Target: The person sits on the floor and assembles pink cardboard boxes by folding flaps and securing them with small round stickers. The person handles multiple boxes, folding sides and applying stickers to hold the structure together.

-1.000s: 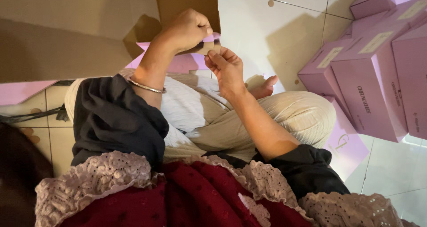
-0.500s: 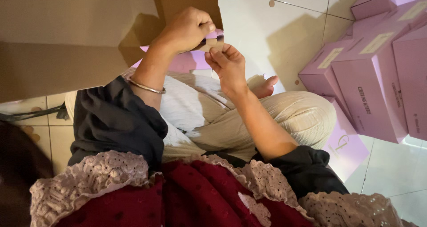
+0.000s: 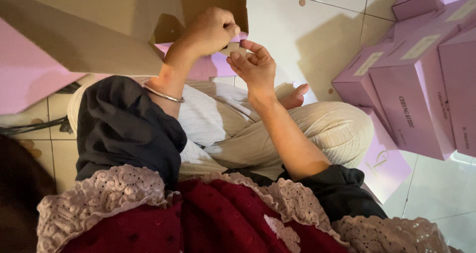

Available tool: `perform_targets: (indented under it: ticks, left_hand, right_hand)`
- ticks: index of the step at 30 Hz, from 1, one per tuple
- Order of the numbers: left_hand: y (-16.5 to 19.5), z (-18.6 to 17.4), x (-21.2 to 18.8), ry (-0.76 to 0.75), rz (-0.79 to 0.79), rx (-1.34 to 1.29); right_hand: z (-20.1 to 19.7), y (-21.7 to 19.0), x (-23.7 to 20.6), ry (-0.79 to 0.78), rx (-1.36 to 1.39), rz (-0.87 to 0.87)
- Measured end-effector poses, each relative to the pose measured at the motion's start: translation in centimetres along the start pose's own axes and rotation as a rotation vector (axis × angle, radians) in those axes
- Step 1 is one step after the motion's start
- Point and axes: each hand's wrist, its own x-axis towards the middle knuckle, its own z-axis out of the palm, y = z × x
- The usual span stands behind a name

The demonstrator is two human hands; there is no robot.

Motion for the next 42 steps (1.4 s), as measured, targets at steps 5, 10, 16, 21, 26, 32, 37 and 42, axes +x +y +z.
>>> perform_targets:
  ticks: [5, 10, 16, 21, 26, 32, 37, 42]
  left_hand:
    - [-0.2, -0.2, -0.1, 0.007, -0.008, -0.032]
    - [0.1, -0.4, -0.1, -0.028, -0.073, -0.038]
    - [0.3, -0.5, -0.1, -0.098, -0.156, -0.056]
    - [0.3, -0.7, -0.1, -0.117, -0.086, -0.047]
    - [0.5, -1.3, -0.4, -0.172, -0.189, -0.125]
    - [0.7, -2.1, -0.9, -0.173, -0.044, -0.146]
    - [1.0, -2.5, -1.4, -0.168, 0.013, -0.042]
    - [2.0, -3.3, -1.9, -0.171, 0.042, 0.013]
  right_hand:
    - [-0.5, 0.2, 0.4, -0.027, -0.006, 0.021]
    - [-0.5, 0.2, 0.3, -0.06, 0.041, 0.018]
    - [-0.7, 0.6, 0.2, -0.06, 0.096, 0.06]
    - [-0.7, 1.1, 0.4, -0.054, 0.131, 0.078]
    - [-0.6, 1.3, 0.4, -0.07, 0.133, 0.047]
    - [-0.3, 0.8, 0.2, -0.093, 0.072, 0.019]
    - [-0.2, -0.1, 0.3, -0.085, 0.036, -0.009]
    - [-0.4, -0.7, 0.4, -0.126, 0.039, -0.033]
